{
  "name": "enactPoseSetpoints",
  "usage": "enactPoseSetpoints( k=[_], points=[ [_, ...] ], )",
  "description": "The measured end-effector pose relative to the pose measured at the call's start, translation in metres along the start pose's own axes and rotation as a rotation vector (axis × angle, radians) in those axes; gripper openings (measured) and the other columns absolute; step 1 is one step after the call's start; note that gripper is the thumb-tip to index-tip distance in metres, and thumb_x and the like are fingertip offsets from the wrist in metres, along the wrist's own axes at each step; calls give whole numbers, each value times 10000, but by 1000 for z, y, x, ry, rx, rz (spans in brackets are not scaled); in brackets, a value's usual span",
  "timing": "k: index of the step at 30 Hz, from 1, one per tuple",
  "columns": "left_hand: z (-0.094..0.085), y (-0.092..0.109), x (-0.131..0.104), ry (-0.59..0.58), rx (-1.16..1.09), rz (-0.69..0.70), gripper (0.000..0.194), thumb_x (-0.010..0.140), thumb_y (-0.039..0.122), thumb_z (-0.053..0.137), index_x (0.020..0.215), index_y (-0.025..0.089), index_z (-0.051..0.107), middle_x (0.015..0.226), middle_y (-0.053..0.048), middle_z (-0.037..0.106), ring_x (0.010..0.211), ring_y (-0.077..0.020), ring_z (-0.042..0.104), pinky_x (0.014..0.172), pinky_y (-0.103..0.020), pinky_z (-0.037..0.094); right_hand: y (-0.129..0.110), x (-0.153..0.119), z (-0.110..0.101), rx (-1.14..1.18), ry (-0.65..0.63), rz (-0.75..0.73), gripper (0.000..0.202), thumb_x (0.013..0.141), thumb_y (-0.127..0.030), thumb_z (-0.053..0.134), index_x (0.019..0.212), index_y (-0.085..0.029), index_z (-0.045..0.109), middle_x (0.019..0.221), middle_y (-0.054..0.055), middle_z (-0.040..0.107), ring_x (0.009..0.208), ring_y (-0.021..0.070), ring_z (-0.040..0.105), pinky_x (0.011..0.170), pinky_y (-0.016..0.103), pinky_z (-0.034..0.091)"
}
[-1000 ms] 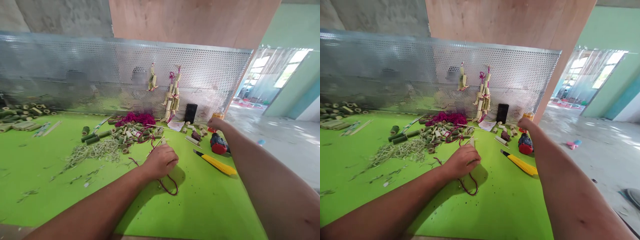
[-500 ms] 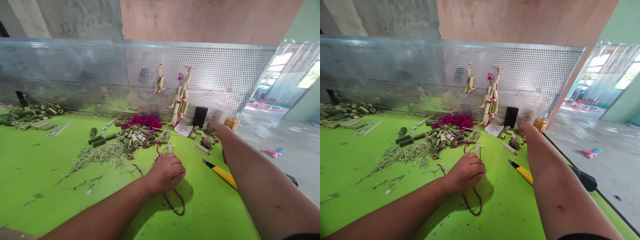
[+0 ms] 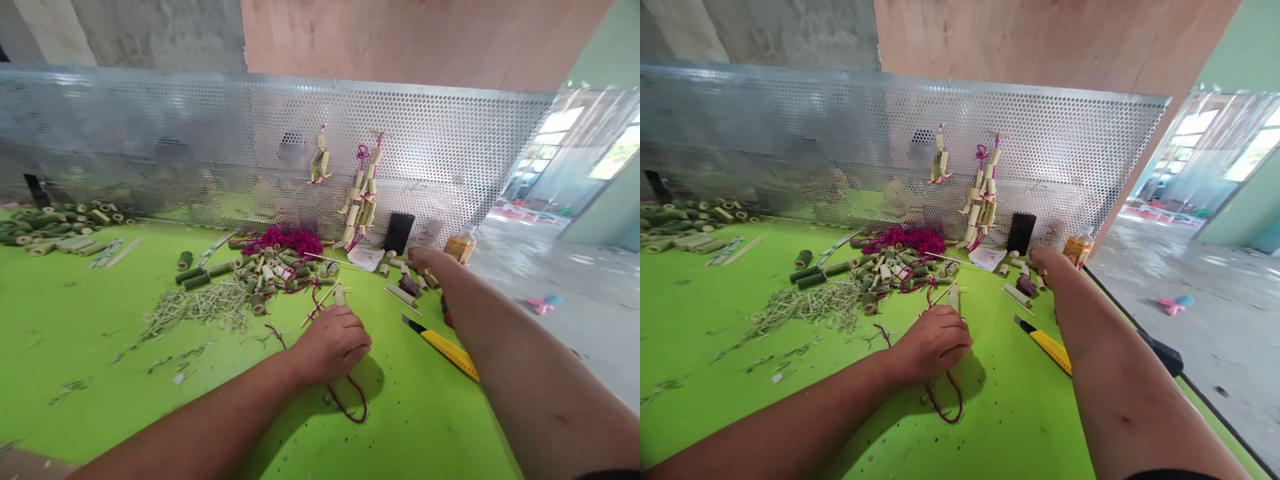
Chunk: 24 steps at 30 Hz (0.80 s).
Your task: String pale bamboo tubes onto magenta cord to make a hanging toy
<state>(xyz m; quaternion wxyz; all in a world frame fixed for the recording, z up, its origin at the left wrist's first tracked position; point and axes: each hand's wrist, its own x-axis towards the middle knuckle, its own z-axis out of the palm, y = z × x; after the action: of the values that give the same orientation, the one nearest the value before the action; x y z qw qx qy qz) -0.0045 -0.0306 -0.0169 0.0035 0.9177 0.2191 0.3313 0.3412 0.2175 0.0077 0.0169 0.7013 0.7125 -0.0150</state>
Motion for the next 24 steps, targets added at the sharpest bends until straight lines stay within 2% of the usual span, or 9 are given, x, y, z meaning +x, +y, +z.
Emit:
enactPoseSetpoints(
  k=[3, 6, 9, 12, 15, 18, 21, 24],
  points=[
    [0, 0, 0, -23, -9, 5, 186, 940, 211, 553, 839, 167, 703, 779, -35, 704, 757, -149, 591, 779, -313, 431, -1, -10, -15, 24, -32, 6, 358, 974, -365, 616, 1282, -184, 605, 1303, 103, 616, 1095, 231, 639, 919, 455, 560],
    [2, -1, 0, -40, -20, 10, 171, 931, 202, 560, 839, 171, 701, 788, -39, 706, 764, -150, 591, 792, -316, 430, -2, -19, -34, 78, -22, 12, 295, 952, -254, 625, 1232, -163, 654, 1273, 128, 655, 1087, 228, 650, 922, 381, 550],
    [5, -3, -2, -47, -25, 14, 163, 931, 214, 565, 851, 176, 702, 806, -45, 705, 784, -156, 591, 794, -320, 431, -5, -29, -44, 123, -45, 60, 256, 886, -145, 618, 1122, -112, 712, 1078, 166, 735, 939, 240, 700, 773, 311, 557],
    [8, -4, -3, -45, -35, 23, 165, 937, 219, 566, 851, 175, 700, 796, -42, 695, 783, -157, 585, 788, -319, 430, -14, -39, -41, 153, -83, 120, 226, 904, -210, 589, 1035, -89, 727, 856, 169, 745, 756, 239, 704, 633, 315, 539],
    [8, -2, -3, -46, -37, 32, 164, 939, 220, 568, 854, 172, 700, 785, -44, 688, 776, -161, 578, 782, -318, 423, -30, -44, -30, 160, -137, 134, 275, 913, -344, 630, 924, -90, 733, 791, 143, 734, 710, 225, 693, 620, 310, 532],
    [6, -1, -2, -51, -34, 31, 147, 935, 219, 584, 849, 172, 694, 780, -44, 682, 777, -164, 577, 780, -311, 417, -47, -45, -19, 115, -174, 157, 285, 893, -363, 692, 897, -80, 728, 893, 153, 735, 822, 245, 700, 717, 331, 553],
    [5, -1, -2, -56, -39, 37, 140, 930, 231, 602, 843, 169, 693, 784, -42, 685, 776, -164, 583, 786, -306, 413, -54, -45, -13, 88, -180, 164, 306, 951, -369, 644, 1136, -127, 678, 1164, 120, 681, 997, 231, 670, 858, 390, 570],
    [5, -1, -2, -60, -40, 51, 151, 933, 231, 592, 847, 169, 699, 777, -40, 686, 764, -164, 580, 768, -305, 410, -53, -45, -17, 108, -109, 83, 355, 970, -377, 619, 1260, -170, 619, 1283, 99, 624, 1079, 237, 643, 908, 434, 566]
  ],
)
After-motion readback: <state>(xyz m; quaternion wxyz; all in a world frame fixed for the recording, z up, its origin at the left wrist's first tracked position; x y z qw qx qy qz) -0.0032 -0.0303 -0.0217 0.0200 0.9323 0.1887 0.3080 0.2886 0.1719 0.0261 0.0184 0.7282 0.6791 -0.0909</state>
